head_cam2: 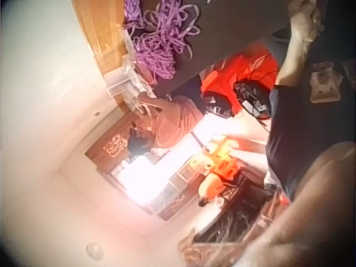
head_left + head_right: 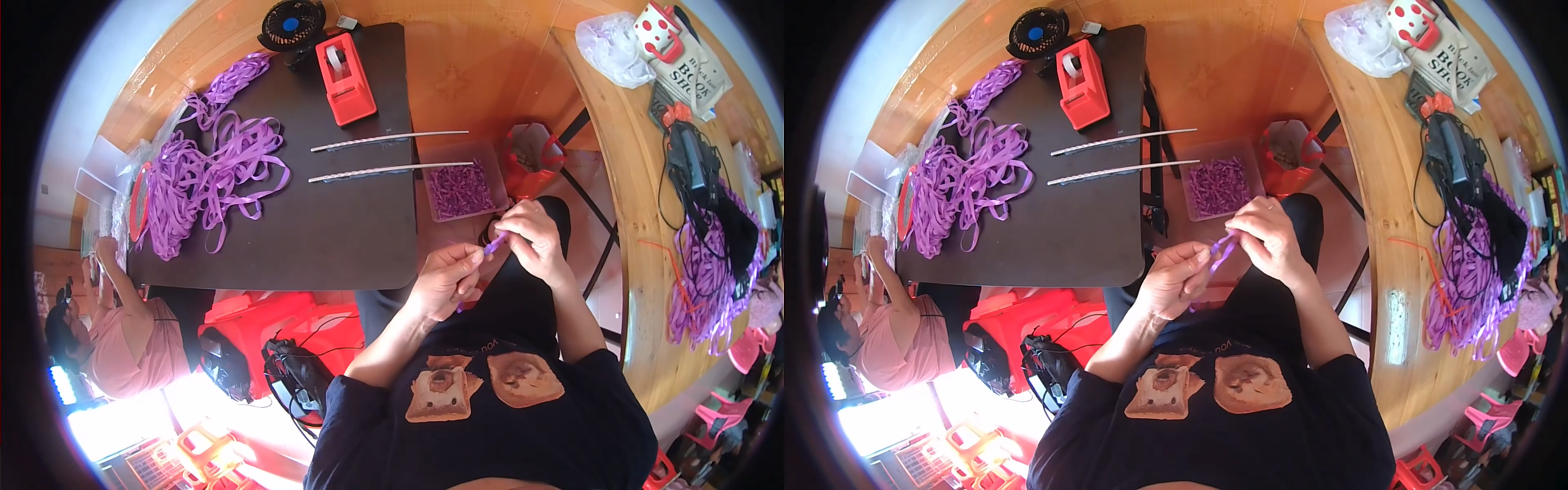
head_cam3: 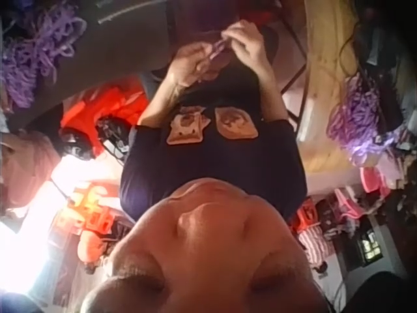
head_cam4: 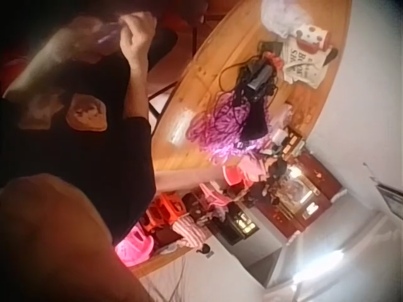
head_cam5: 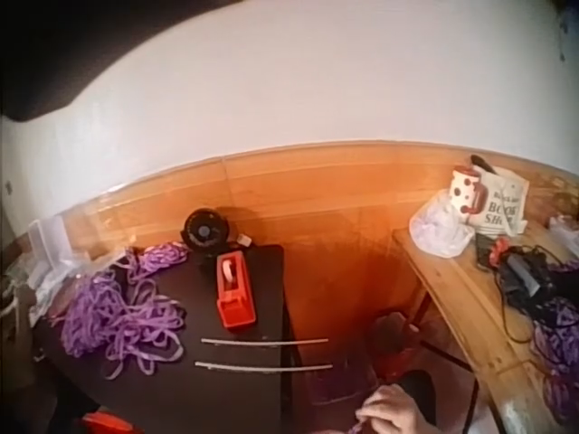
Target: Tying and taping purple fabric ribbons into bows using a metal assembly jig.
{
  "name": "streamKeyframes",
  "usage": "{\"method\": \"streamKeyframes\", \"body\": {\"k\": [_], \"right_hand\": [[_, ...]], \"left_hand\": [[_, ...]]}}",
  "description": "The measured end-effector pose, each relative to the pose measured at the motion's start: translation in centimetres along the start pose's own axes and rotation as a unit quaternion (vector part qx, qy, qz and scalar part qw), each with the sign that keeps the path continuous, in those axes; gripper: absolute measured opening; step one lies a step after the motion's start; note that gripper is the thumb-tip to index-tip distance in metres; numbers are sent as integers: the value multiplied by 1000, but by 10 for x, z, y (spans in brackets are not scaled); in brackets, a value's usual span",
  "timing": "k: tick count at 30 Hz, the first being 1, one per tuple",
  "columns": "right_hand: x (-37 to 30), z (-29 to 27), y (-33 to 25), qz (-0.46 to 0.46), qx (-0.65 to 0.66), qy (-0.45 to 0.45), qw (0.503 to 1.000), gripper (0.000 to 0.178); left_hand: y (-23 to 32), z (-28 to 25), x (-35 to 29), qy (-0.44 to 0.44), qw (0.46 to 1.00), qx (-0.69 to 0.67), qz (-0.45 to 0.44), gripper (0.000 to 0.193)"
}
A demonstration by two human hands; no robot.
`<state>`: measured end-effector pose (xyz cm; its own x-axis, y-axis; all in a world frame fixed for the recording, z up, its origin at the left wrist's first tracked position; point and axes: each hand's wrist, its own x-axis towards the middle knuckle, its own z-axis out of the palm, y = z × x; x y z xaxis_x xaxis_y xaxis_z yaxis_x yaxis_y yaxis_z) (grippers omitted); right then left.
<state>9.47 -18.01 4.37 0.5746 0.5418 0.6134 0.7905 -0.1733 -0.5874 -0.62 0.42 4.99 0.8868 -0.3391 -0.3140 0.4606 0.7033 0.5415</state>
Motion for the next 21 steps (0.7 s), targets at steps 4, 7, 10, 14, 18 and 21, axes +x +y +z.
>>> {"method": "streamKeyframes", "body": {"k": [4, 7, 10, 14, 18, 21], "right_hand": [[12, 5, 15, -31, -128, 38, 991, 26], [26, 10, 35, -55, -175, 62, 981, 28], [56, 13, 47, -77, -204, 119, 969, 27], [101, 12, 66, -127, -223, 149, 955, 29], [132, 27, 82, -151, -193, 145, 959, 30], [146, 44, 95, -156, -165, 137, 964, 28]], "left_hand": [[1, -6, 12, 39, 994, 98, 6, 19], [-1, -19, 39, 87, 970, 213, 79, 19], [1, -11, 63, 118, 961, 178, 175, 18], [15, 0, 81, 105, 951, 190, 220, 18], [23, -4, 98, 149, 922, 193, 301, 20], [25, -10, 105, 206, 886, 193, 367, 23]]}}
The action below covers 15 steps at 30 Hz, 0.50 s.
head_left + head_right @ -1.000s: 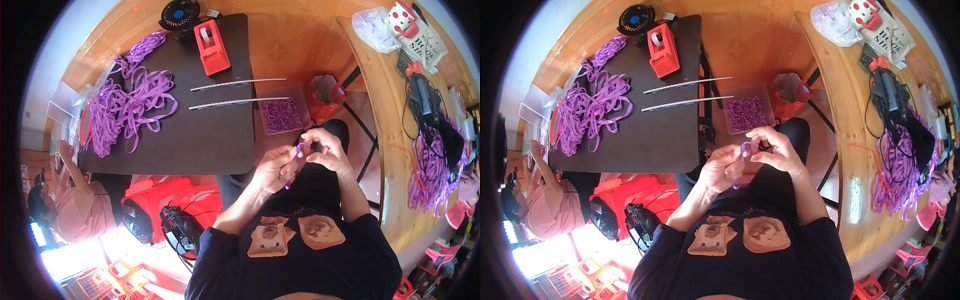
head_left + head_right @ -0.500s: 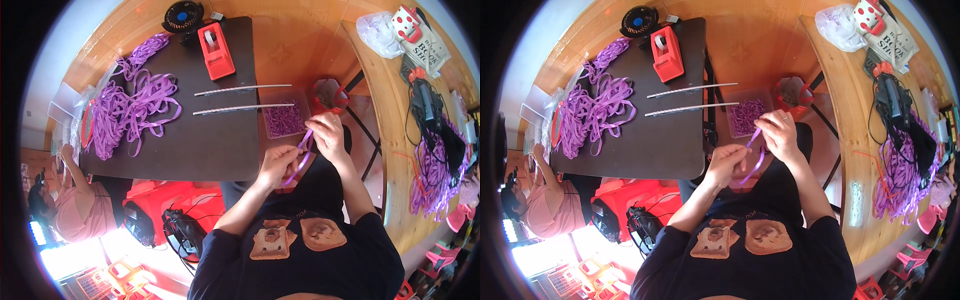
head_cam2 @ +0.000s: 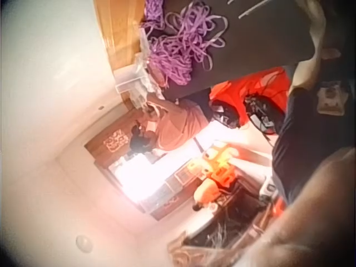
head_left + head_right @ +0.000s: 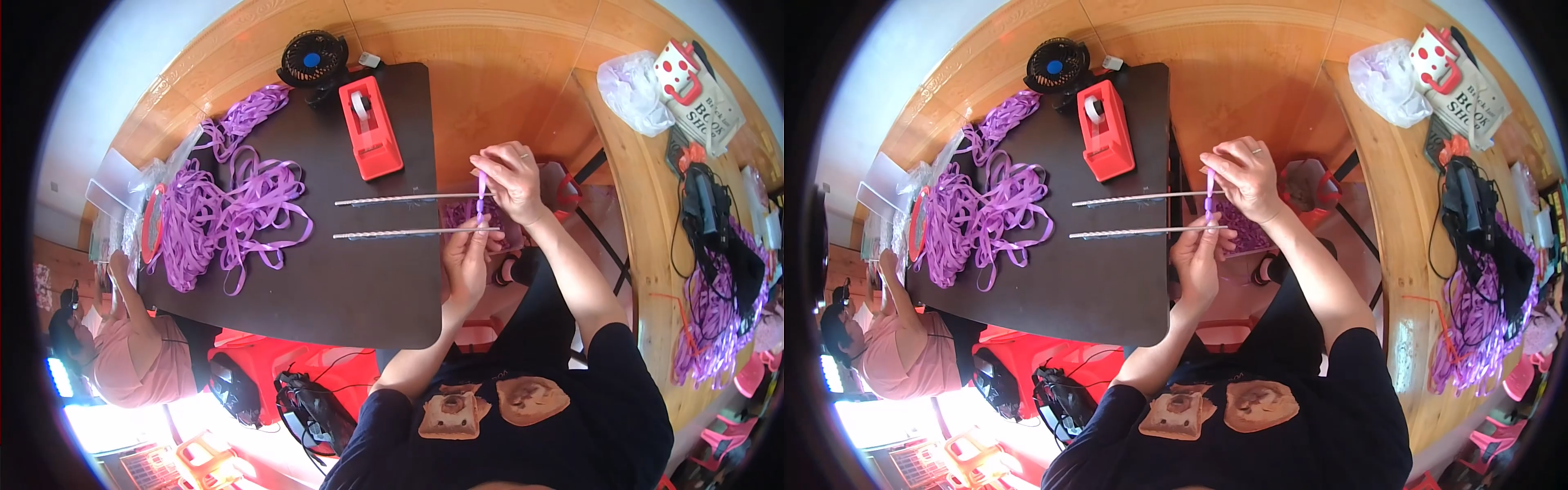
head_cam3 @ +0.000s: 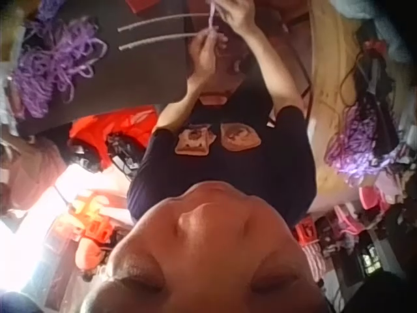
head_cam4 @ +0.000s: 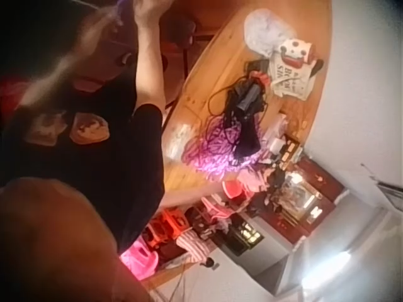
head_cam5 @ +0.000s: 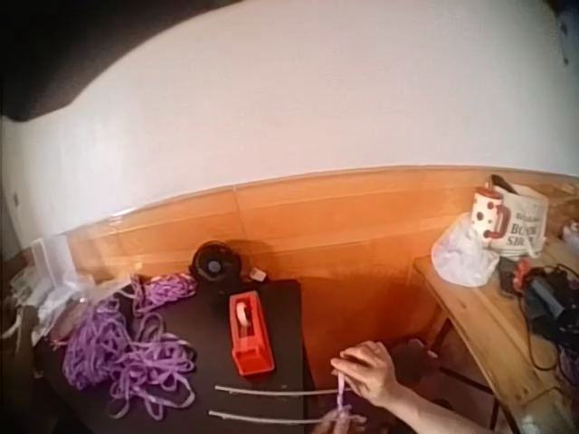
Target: Tying and taping purple fabric ribbons into bows using a metal assembly jig.
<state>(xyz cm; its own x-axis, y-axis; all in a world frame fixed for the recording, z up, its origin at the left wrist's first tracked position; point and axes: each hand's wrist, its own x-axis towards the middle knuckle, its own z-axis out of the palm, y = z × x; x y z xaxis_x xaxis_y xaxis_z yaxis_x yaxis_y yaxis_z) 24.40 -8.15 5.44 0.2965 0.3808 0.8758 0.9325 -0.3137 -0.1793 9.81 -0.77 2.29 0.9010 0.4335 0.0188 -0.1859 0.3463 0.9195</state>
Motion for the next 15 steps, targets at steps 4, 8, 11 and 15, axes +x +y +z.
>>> {"method": "streamKeyframes", "body": {"k": [4, 8, 11, 15], "right_hand": [[-5, 28, 0, 18, 30, 10, 999, 25], [-20, 45, -9, 76, 69, -2, 995, 23], [-43, 52, -23, 115, 97, -25, 988, 20], [-89, 59, -42, 191, 168, -41, 966, 18]], "left_hand": [[-5, 3, 9, 50, 997, -44, 38, 24], [-12, 2, 9, 52, 996, -51, 60, 24], [-15, -5, -5, 59, 997, -50, 14, 23], [-15, -10, -44, 35, 998, -29, -51, 22]]}}
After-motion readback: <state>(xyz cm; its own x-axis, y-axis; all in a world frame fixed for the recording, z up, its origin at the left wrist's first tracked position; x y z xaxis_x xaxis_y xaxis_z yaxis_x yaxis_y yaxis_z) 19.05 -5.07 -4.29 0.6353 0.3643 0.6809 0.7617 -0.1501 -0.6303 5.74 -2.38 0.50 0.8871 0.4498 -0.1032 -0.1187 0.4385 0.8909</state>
